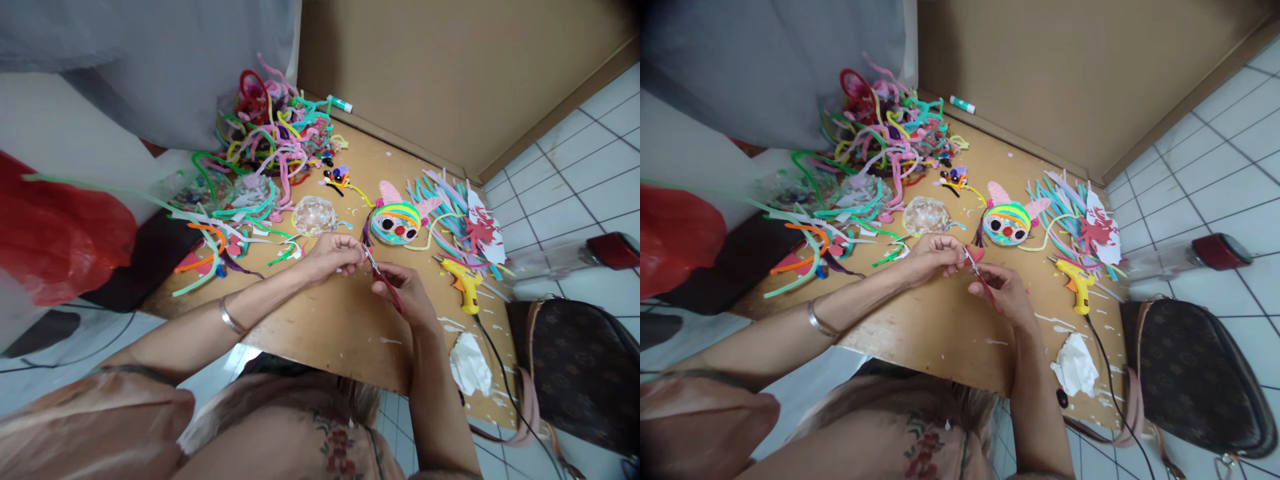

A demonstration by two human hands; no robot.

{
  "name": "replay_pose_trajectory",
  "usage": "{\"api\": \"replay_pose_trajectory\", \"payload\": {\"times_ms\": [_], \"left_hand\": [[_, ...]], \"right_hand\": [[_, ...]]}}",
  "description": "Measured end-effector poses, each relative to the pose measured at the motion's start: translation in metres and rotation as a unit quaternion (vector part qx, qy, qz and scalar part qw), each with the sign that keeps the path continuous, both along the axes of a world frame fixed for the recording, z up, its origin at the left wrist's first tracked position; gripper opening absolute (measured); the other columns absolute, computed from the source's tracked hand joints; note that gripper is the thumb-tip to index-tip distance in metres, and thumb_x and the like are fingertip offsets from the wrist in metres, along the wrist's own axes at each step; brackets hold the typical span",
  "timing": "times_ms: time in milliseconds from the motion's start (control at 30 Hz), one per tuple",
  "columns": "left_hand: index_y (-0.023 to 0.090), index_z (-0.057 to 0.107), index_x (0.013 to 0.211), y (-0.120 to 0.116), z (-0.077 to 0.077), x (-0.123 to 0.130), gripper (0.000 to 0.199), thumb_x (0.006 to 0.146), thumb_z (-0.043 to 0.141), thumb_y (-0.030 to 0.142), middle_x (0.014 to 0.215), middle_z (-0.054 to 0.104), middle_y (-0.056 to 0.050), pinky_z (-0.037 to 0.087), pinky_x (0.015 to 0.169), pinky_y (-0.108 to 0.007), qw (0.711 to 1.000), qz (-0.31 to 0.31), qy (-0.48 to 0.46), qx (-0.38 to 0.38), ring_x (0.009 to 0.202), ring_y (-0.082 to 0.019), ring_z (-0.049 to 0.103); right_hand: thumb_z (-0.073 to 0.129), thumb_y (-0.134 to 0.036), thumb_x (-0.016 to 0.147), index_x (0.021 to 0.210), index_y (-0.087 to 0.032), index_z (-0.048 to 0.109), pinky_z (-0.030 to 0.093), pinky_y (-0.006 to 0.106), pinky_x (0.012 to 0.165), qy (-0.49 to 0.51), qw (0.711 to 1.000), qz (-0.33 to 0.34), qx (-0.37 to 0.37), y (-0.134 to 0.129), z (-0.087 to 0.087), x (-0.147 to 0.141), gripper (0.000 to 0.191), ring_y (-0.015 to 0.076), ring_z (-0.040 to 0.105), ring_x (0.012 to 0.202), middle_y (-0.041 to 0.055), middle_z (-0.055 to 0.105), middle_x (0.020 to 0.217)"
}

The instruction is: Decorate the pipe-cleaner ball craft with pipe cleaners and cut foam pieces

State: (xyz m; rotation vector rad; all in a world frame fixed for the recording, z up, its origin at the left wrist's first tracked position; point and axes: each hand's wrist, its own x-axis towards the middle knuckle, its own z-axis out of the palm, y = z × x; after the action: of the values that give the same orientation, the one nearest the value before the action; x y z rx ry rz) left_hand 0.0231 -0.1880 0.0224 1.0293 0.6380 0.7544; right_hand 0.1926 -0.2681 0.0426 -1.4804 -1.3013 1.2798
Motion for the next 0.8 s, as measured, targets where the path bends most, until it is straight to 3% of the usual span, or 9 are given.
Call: {"api": "replay_pose_trajectory", "payload": {"times_ms": [267,433,633,800], "left_hand": [[0.013,0.063,0.062,0.0004,-0.0002,-0.0002,0.01,0.061,0.068,0.021,0.058,0.063,0.0,0.037,0.042,-0.017,1.0,0.0,-0.001,-0.003,0.045,-0.005,0.051],[0.012,0.063,0.065,0.0014,-0.0014,-0.0001,0.01,0.061,0.068,0.021,0.061,0.065,0.0,0.038,0.042,-0.017,1.0,0.001,-0.008,-0.005,0.044,-0.005,0.051],[0.012,0.063,0.063,0.0019,-0.0024,-0.0003,0.011,0.06,0.068,0.022,0.06,0.065,0.0,0.037,0.042,-0.017,1.0,0.001,-0.006,-0.007,0.044,-0.005,0.051],[0.013,0.063,0.062,0.0019,-0.0012,-0.0002,0.01,0.06,0.067,0.022,0.058,0.064,0.0,0.036,0.041,-0.017,1.0,0.004,0.003,-0.005,0.043,-0.005,0.05]], "right_hand": [[0.087,-0.052,0.053,0.09,-0.015,0.074,0.03,0.022,0.051,0.003,1.0,-0.005,-0.003,0.0003,-0.0031,0.0014,0.054,0.0079,0.038,0.055,-0.0045,0.045,0.06],[0.088,-0.049,0.053,0.088,-0.014,0.073,0.026,0.021,0.049,0.017,1.0,-0.011,-0.001,-0.0006,-0.0036,0.0014,0.052,0.0049,0.032,0.05,-0.0062,0.044,0.059],[0.083,-0.061,0.057,0.094,-0.015,0.069,0.026,0.022,0.045,0.022,1.0,0.017,-0.012,-0.0012,-0.0051,0.0034,0.061,0.0056,0.034,0.047,-0.0055,0.047,0.06],[0.082,-0.062,0.057,0.093,-0.015,0.069,0.025,0.021,0.044,0.021,0.999,0.024,0.0,-0.0004,-0.0037,0.0023,0.06,0.0059,0.034,0.048,-0.0048,0.047,0.061]]}}
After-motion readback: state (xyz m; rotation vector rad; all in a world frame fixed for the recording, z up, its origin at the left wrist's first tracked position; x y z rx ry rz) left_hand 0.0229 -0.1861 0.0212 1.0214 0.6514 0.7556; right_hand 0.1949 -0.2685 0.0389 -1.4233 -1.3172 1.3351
